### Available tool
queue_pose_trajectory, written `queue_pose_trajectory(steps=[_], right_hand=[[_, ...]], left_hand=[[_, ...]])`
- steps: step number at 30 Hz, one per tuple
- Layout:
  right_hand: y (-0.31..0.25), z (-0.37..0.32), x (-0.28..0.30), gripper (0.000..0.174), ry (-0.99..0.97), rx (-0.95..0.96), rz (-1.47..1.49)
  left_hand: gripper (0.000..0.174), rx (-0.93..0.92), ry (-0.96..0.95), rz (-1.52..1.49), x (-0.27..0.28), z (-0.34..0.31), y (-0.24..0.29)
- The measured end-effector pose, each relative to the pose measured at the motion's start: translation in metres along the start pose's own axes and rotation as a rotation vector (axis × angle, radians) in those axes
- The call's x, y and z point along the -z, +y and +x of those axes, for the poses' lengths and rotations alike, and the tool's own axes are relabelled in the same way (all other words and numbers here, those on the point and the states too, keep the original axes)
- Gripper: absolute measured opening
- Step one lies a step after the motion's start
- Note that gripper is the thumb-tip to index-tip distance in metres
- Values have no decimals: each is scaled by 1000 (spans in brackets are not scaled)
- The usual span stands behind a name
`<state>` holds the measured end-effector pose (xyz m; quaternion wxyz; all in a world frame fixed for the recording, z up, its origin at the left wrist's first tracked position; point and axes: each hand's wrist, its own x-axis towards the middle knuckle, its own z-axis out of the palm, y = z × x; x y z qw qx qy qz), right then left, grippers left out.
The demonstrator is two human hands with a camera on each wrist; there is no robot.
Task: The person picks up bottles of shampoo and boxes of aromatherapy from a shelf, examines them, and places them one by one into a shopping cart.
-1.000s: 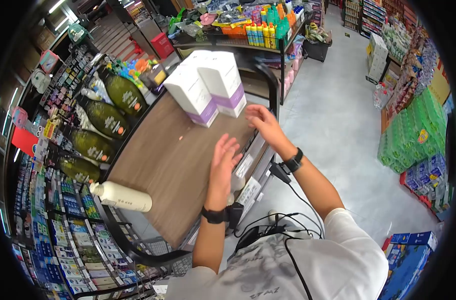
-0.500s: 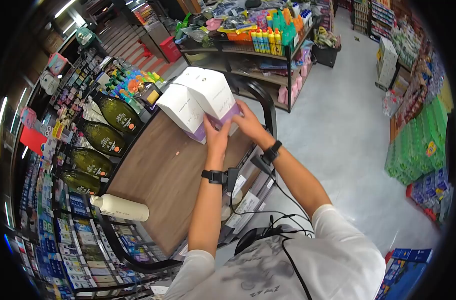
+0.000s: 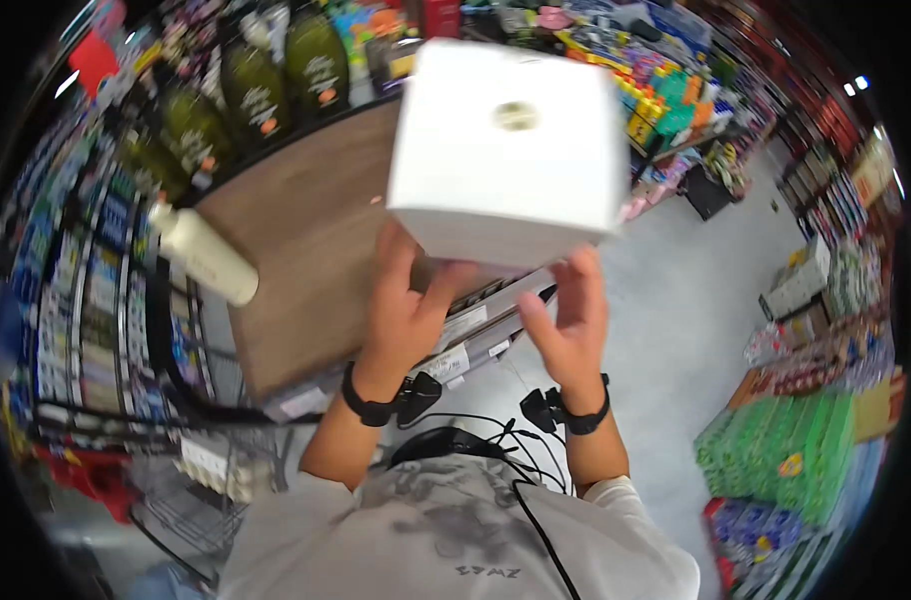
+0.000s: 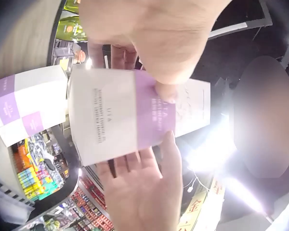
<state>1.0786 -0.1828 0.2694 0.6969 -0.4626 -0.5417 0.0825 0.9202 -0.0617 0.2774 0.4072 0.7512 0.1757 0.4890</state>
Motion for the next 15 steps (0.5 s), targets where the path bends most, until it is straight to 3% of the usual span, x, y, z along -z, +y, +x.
queue_pose_trajectory(steps=[1, 3, 4, 6, 9, 12, 14, 15], right_hand=[[-4, -3, 2, 69, -78, -142, 77], [-7, -3, 0, 92, -271, -408, 225], [6, -7, -14, 110, -282, -345, 360], [4, -19, -42, 126, -291, -408, 422], [1, -50, -67, 125, -422, -551, 546], [-11, -76, -83, 123, -701, -666, 607], [-16, -85, -103, 121, -875, -586, 607], [-19, -90, -113, 120, -962, -543, 606]], left_hand=[[69, -83, 11, 55, 12, -4, 15], [74, 10, -48, -268, 21, -14, 32], [77, 42, -77, -430, 25, -18, 36], [81, 138, -42, -339, 38, -50, 20], [87, 250, 2, -254, 66, -104, 14], [95, 450, 26, -333, 106, -167, 33], [95, 594, -21, -336, 137, -195, 57], [85, 649, -32, -346, 152, -205, 68]])
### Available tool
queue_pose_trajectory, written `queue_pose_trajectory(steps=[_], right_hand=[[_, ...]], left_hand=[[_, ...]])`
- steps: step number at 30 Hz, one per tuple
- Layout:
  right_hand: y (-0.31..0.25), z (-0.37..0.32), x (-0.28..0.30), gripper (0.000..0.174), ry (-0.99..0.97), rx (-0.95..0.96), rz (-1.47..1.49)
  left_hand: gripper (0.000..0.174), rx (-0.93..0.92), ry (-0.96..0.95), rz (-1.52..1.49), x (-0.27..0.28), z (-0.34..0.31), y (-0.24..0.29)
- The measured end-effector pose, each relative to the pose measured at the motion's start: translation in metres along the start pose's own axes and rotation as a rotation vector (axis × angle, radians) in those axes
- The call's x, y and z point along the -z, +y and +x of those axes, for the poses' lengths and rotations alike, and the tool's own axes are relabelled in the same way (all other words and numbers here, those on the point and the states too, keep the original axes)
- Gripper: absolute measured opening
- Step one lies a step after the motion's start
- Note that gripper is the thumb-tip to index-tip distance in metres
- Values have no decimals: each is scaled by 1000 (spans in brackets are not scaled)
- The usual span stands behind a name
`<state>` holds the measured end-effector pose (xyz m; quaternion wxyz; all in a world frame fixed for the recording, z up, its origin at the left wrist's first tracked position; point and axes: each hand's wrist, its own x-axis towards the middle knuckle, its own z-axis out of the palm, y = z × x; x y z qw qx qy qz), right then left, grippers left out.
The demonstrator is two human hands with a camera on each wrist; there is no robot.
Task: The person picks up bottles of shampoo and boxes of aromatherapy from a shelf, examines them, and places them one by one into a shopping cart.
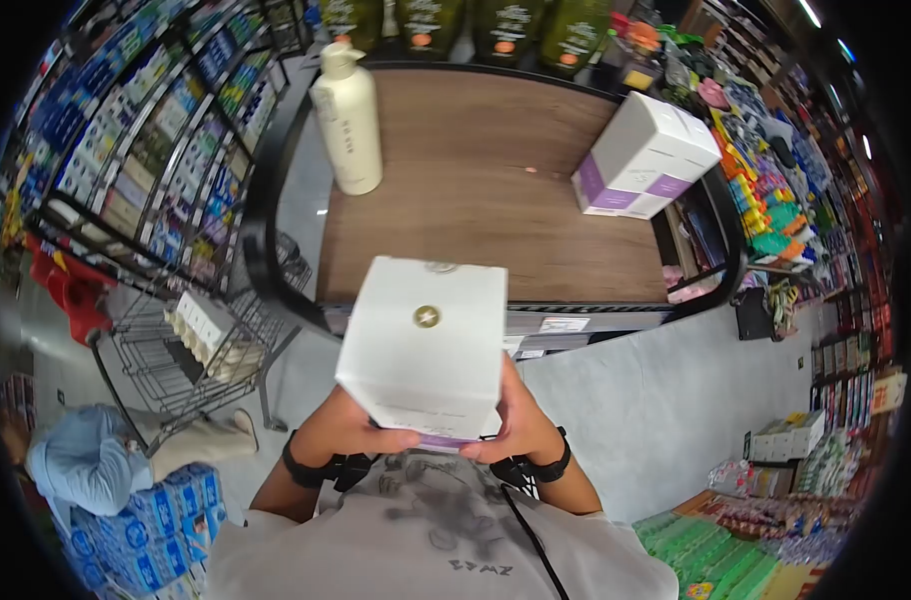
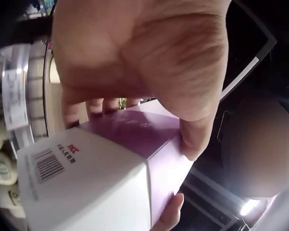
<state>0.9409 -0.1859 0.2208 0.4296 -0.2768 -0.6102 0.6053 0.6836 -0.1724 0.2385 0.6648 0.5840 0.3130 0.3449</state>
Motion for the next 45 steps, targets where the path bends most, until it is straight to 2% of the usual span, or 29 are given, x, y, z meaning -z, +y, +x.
queue_pose_trajectory(steps=[3, 4, 7, 8, 11, 12, 15, 18, 21, 23, 25, 27, 29, 32, 35, 37, 39, 40, 43, 45], right_hand=[[17, 27, -33, 117, -122, -4, 8], [20, 37, -45, 115, -154, 7, -35], [22, 70, -84, 116, -210, -53, -59], [27, 81, -97, 115, -242, -55, -67], [40, 114, -138, 114, -255, -85, -40], [48, 125, -152, 109, -249, -65, -3], [64, 153, -191, 101, -221, -201, 147], [94, 172, -221, 98, -185, -253, 38], [113, 184, -243, 92, -114, -259, 10], [122, 189, -251, 88, -66, -259, -106], [131, 185, -248, 88, -47, -258, -238], [135, 183, -245, 88, -12, -267, -281], [132, 183, -238, 88, 17, -321, -292], [127, 182, -231, 88, 70, -372, -175], [119, 182, -234, 89, 130, -376, -176], [107, 183, -240, 90, 165, -342, -244], [105, 180, -241, 89, 172, -368, -250], [104, 179, -242, 89, 184, -374, -231], [111, 176, -241, 89, 150, -392, -233], [112, 178, -242, 89, 113, -400, -245]], left_hand=[[80, 42, 48, -57, 33, -37, 7], [79, -9, 132, -140, 39, -48, 10], [85, -39, 239, -103, 76, -80, 4], [92, -66, 301, -175, 86, -88, 3], [93, -153, 381, -122, 125, -112, 9], [91, -127, 421, -143, 135, -119, 12], [88, -92, 517, -132, 167, -135, 15], [82, -112, 569, 47, 197, -150, -6], [77, -186, 445, 45, 238, -166, -39], [70, -89, 439, -200, 277, -171, -68], [67, 21, 576, -501, 323, -166, -117], [65, 114, 818, 0, 374, -160, -178], [62, 196, 993, 684, 421, -164, -257], [57, 499, 955, 967, 445, -162, -301], [49, 816, 931, 1146, 442, -174, -327], [44, 742, 958, 1274, 446, -178, -356], [43, 842, 926, 1283, 447, -174, -365], [44, 779, 970, 1307, 445, -176, -366], [43, 797, 890, 1278, 445, -174, -364], [44, 696, 921, 1251, 441, -173, -364]])
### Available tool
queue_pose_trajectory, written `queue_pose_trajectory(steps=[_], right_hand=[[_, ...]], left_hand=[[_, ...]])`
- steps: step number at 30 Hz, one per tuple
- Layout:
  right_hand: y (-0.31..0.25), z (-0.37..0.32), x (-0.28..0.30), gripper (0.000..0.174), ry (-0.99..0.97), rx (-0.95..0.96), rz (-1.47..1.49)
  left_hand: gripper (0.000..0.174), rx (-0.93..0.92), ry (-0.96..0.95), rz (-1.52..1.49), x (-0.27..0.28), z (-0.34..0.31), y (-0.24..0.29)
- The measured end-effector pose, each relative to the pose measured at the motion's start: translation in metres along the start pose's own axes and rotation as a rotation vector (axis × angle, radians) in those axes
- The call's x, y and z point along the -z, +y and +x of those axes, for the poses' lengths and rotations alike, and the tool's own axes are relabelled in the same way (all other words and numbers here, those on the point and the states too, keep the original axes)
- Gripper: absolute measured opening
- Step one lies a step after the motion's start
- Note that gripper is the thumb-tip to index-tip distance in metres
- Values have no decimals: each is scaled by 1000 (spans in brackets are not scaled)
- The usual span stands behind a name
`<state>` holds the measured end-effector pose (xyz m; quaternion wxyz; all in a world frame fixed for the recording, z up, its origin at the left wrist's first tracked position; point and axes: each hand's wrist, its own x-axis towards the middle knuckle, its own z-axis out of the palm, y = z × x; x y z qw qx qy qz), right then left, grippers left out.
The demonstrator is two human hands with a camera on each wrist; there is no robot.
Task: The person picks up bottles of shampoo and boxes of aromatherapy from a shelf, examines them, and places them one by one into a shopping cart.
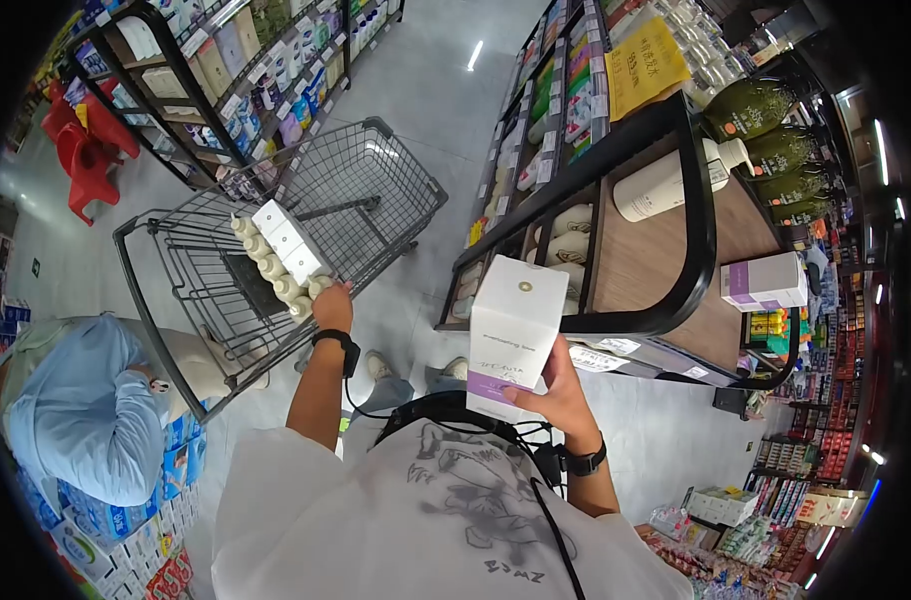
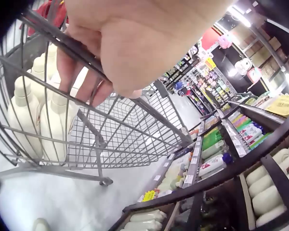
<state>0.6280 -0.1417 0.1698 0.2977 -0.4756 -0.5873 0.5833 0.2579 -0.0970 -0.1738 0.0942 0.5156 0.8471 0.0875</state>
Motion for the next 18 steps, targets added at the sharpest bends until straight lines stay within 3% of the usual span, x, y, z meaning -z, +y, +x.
queue_pose_trajectory(steps=[8, 12, 18], right_hand=[[-4, 7, -5, 92, -99, -25, 5], [-2, 1, 6, 92, -139, -25, -3], [12, -17, 39, 93, -280, -32, -19]], left_hand=[[46, -92, -44, 3, 6, -35, 26], [42, -153, 46, -8, -1, -56, 39], [43, -63, 8, 1, -5, -91, 69]])
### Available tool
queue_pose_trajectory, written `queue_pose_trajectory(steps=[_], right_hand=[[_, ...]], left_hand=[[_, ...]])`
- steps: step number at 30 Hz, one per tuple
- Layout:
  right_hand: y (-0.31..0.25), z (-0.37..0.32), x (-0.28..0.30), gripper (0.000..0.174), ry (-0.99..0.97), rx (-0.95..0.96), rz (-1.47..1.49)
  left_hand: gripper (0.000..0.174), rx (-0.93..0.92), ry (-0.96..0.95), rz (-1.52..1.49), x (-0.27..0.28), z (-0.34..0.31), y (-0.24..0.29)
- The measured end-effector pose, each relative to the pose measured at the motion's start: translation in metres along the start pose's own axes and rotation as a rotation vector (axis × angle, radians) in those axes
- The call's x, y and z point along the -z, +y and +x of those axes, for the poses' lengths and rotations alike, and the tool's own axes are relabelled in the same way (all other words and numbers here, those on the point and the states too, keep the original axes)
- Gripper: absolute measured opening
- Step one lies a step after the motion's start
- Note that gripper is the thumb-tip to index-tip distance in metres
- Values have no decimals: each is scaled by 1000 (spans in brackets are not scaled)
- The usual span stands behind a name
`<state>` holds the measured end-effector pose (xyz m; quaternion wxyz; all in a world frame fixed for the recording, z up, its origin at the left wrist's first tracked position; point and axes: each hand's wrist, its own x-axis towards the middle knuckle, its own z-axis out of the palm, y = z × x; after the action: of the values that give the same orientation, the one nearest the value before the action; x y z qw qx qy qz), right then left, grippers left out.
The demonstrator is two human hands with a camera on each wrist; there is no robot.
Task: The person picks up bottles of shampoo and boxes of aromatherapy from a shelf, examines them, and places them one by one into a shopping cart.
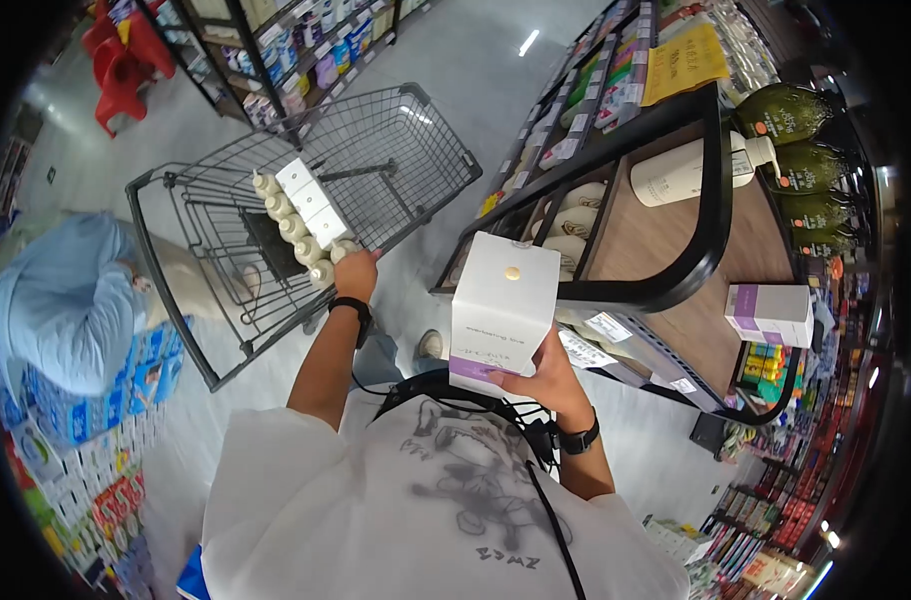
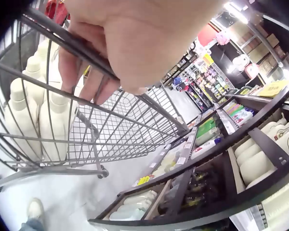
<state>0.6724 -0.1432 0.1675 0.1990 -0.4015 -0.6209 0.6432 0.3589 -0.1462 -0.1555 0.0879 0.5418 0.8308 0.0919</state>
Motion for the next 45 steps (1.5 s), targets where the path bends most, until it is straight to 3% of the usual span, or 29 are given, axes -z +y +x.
queue_pose_trajectory(steps=[4, 12, 16, 19, 23, 28, 30, 32, 34, 36, 37, 41, 44, 45], right_hand=[[12, -17, 17, 94, -90, 21, -22], [39, -44, 39, 99, -248, 14, -46], [39, -50, 45, 101, -315, -18, -71], [44, -43, 46, 104, -366, -8, -94], [48, -33, 40, 103, -439, 24, -62], [51, -20, 21, 101, -489, 47, 6], [49, -13, 18, 102, -520, 23, -3], [47, -6, 14, 103, -533, 0, -16], [45, 2, 6, 105, -547, 68, -8], [42, 14, -2, 105, -588, 90, 5], [38, 21, -6, 102, -622, 119, -23], [20, 44, -13, 98, -747, 88, -167], [20, 61, -24, 95, -788, 126, -188], [28, 66, -27, 85, -792, 115, -148]], left_hand=[[47, 44, 47, 20, -18, -28, 18], [47, 218, -80, -68, -14, -98, 69], [48, 196, -205, -59, -25, -129, 78], [50, 266, -242, -146, 2, -149, 88], [51, 290, -293, -302, -4, -175, 82], [55, 166, -31, -540, -53, -194, 45], [55, 150, 9, -612, 29, -183, 52], [54, 280, 82, -1022, 130, -174, 60], [57, 157, 162, -1363, 199, -175, 59], [78, -170, 169, -1338, 257, -182, 68], [89, -216, 104, -1360, 279, -185, 76], [119, -385, -150, -1267, 307, -197, 82], [123, -249, -122, -1315, 299, -207, 77], [114, -183, -97, -1357, 296, -209, 79]])
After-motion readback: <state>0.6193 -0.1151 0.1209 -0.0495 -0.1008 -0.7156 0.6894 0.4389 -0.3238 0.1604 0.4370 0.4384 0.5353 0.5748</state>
